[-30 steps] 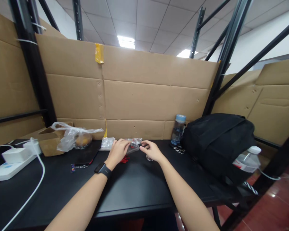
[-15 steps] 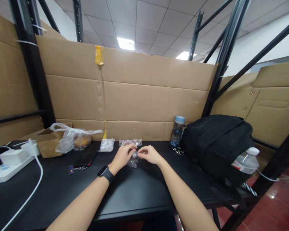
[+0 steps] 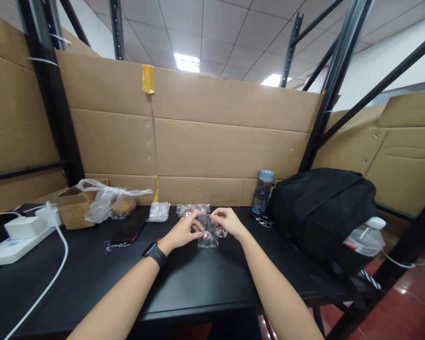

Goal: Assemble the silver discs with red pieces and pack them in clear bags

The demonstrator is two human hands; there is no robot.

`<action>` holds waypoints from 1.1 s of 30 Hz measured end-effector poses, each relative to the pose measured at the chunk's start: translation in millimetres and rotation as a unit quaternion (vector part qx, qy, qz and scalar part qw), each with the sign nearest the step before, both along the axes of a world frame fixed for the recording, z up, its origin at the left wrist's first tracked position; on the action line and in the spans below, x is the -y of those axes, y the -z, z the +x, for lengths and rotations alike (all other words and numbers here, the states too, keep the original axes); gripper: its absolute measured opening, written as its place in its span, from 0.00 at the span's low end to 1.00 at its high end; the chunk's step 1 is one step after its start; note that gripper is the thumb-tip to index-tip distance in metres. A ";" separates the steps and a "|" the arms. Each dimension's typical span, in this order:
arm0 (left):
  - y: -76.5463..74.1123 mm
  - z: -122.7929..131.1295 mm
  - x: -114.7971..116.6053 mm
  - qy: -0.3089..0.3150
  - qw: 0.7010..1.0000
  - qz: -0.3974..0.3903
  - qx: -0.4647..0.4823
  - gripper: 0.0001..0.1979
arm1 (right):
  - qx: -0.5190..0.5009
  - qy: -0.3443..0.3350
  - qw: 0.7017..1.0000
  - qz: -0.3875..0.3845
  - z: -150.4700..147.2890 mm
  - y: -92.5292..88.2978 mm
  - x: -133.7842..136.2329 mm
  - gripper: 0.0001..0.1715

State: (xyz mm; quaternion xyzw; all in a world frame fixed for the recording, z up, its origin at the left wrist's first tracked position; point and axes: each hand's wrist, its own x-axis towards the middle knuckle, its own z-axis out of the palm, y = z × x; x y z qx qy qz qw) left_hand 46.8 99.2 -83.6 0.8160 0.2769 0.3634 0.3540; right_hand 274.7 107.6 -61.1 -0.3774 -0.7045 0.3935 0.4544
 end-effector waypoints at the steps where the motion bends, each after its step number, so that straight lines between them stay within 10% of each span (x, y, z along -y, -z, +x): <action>1: -0.8 1.5 1.2 -0.003 1.000 -0.003 0.008 0.31 | -0.010 0.005 1.000 0.005 0.2 -0.5 -0.5 0.22; 18: -5.3 3.5 -3.9 -0.182 0.975 0.084 0.099 0.24 | -0.073 0.027 0.997 0.023 0.1 6.2 -4.8 0.30; 24: -22.2 3.6 15.2 -0.174 0.937 0.291 -0.080 0.27 | -0.088 0.062 0.994 -0.007 -6.5 10.2 -5.3 0.33; 33: -21.4 -13.1 -3.0 -0.253 0.890 0.328 -0.192 0.14 | -0.053 0.037 0.998 -0.009 -7.2 11.3 -6.6 0.28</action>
